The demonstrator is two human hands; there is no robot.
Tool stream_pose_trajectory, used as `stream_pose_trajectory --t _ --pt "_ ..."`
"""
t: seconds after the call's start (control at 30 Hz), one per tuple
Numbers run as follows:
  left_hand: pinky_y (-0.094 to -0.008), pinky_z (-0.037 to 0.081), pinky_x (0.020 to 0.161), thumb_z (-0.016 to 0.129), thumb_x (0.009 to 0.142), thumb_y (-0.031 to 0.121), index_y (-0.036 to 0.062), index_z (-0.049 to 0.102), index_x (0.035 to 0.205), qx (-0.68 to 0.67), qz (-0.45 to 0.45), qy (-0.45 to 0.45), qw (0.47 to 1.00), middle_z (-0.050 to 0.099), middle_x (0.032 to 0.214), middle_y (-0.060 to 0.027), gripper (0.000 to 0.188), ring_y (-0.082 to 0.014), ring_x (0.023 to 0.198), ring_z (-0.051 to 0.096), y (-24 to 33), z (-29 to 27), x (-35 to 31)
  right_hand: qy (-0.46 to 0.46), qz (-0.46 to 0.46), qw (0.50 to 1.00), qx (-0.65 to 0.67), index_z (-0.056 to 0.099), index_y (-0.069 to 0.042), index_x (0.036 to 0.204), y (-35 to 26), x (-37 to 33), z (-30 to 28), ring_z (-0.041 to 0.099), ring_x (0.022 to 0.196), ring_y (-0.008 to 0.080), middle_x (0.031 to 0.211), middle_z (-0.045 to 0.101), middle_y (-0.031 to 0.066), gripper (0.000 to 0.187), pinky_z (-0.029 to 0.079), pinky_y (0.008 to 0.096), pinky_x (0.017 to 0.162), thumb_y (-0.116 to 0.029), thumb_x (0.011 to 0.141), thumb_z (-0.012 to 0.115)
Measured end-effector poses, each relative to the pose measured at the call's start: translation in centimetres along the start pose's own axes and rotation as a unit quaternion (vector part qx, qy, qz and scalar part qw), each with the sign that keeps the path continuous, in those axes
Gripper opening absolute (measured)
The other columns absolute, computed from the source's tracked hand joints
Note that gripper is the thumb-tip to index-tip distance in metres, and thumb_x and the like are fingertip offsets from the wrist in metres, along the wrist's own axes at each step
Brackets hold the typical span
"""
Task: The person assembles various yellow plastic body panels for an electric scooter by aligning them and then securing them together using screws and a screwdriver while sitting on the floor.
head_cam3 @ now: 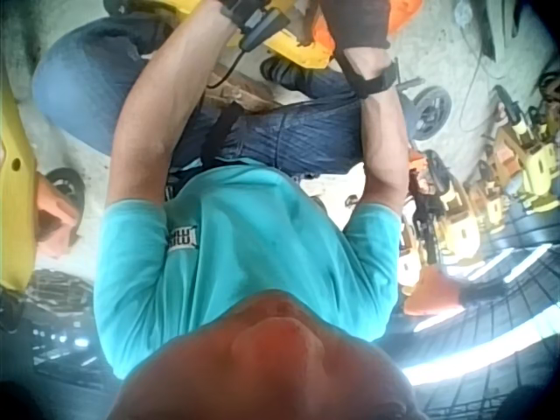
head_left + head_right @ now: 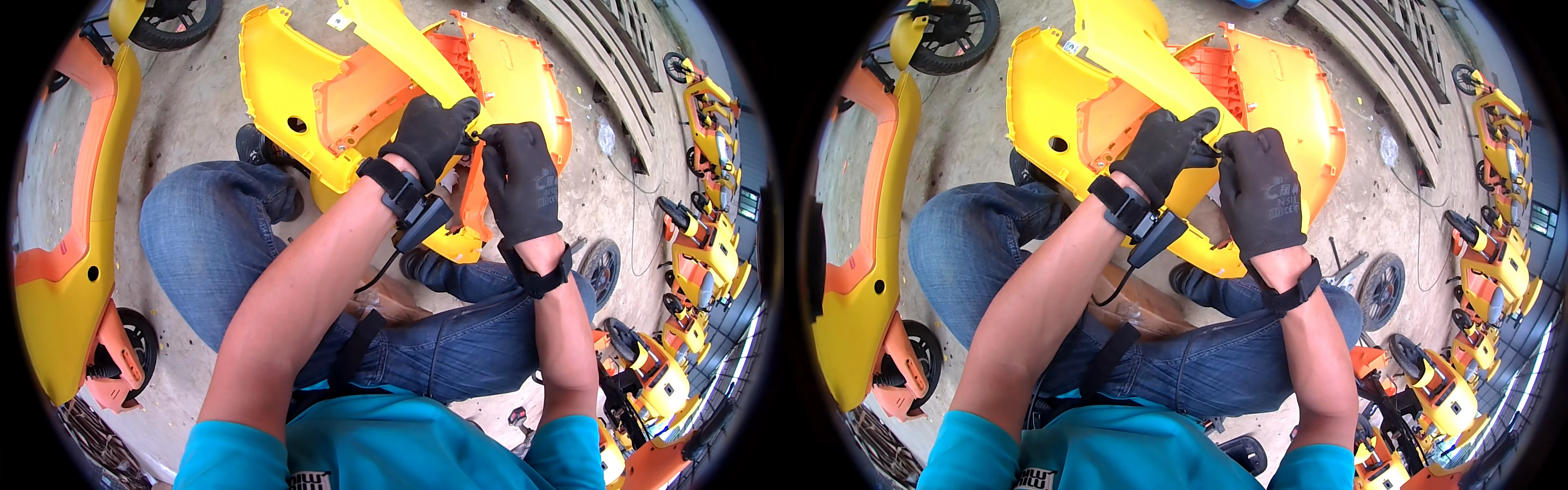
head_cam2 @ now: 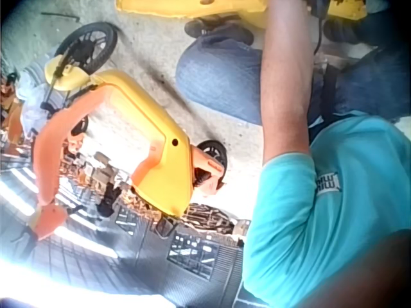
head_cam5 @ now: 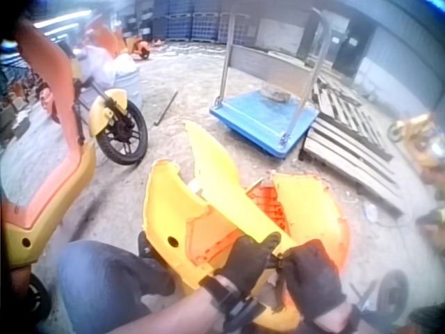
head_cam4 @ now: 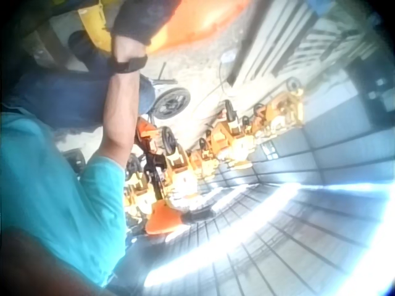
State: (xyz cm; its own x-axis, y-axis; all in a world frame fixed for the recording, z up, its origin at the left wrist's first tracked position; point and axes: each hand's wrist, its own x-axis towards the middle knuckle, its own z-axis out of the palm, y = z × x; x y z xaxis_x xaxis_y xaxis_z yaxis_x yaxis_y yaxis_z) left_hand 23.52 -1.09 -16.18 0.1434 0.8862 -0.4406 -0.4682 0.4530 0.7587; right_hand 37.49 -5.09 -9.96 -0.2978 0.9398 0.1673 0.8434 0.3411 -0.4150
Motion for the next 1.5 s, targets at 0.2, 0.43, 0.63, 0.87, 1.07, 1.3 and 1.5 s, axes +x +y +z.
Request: stream_pose_trajectory --t 0.2,0.43,0.63,0.87,1.07,1.3,1.5 --pt "-0.028 0.05 0.058 0.068 0.093 0.019 -0.0027 0.065 0.086 0.071 0.011 -0.003 0.997 0.066 0.075 -0.0075 0.023 -0.0143 0.064 0.064 -0.5 -0.5 0.6 -0.059 0.12 0.989 -0.06 0.056 -0.002 0.106 -1.3 0.4 -0.4 0.063 0.078 0.0397 0.094 0.059 0.0187 0.019 0.051 0.0455 0.072 -0.016 0.095 0.06" --pt "-0.03 0.046 0.056 0.067 0.094 0.022 -0.0039 0.063 0.083 0.047 -0.004 0.008 0.999 0.064 0.07 -0.0064 0.029 -0.0141 0.061 0.059 -0.7 -0.4 0.6 -0.004 -0.022 0.999 -0.046 0.058 -0.003 0.103 -0.2 0.1 0.1 0.062 0.078 0.0384 0.094 0.06 0.0181 0.015 0.051 0.0447 0.071 -0.015 0.094 0.061" --pt "-0.0291 0.049 0.058 0.067 0.094 0.021 -0.0033 0.063 0.087 0.042 0.002 0.003 0.999 0.065 0.073 -0.0073 0.026 -0.0154 0.061 0.062 -0.4 0.4 0.2 0.033 0.089 0.995 0.028 0.058 -0.002 0.105 -0.7 -0.2 0.3 0.068 0.084 0.0367 0.096 0.063 0.0206 0.021 0.053 0.0417 0.071 -0.018 0.093 0.065" --pt "-0.0288 0.054 0.064 0.069 0.093 0.019 -0.0049 0.064 0.095 0.07 0.013 0.012 0.997 0.067 0.082 -0.0098 0.025 -0.0176 0.067 0.067 -1.6 -0.6 1.3 -0.022 0.08 0.996 -0.045 0.058 -0.004 0.099 -0.8 0.3 0.1 0.065 0.077 0.0381 0.082 0.063 0.0184 0.017 0.051 0.0449 0.067 -0.022 0.097 0.059" --pt "-0.0296 0.056 0.065 0.07 0.092 0.018 -0.0059 0.063 0.099 0.041 0.021 0.012 0.999 0.067 0.083 -0.0089 0.025 -0.0176 0.07 0.067 -0.8 0.1 0.6 0.002 0.009 1.0 -0.018 0.059 -0.003 0.099 -0.7 0.1 -0.3 0.064 0.083 0.0373 0.091 0.061 0.0179 0.013 0.051 0.0453 0.072 -0.014 0.092 0.062" --pt "-0.029 0.056 0.064 0.069 0.092 0.018 -0.0063 0.062 0.1 0.057 0.014 -0.002 0.998 0.067 0.083 -0.0099 0.027 -0.0181 0.069 0.067 -1.2 -0.2 1.0 0.029 0.11 0.993 0.037 0.059 -0.004 0.1 -1.3 0.0 0.1 0.064 0.08 0.0375 0.086 0.063 0.0165 0.013 0.051 0.0453 0.071 -0.015 0.094 0.062" --pt "-0.0287 0.052 0.061 0.07 0.092 0.02 -0.0047 0.063 0.093 0.05 0.004 0.008 0.999 0.067 0.082 -0.0098 0.026 -0.0167 0.066 0.065 -0.6 -0.2 0.4 -0.01 0.043 0.998 -0.045 0.059 -0.004 0.1 -0.5 0.1 0.0 0.064 0.081 0.0374 0.088 0.063 0.0163 0.012 0.051 0.0447 0.071 -0.014 0.093 0.062"
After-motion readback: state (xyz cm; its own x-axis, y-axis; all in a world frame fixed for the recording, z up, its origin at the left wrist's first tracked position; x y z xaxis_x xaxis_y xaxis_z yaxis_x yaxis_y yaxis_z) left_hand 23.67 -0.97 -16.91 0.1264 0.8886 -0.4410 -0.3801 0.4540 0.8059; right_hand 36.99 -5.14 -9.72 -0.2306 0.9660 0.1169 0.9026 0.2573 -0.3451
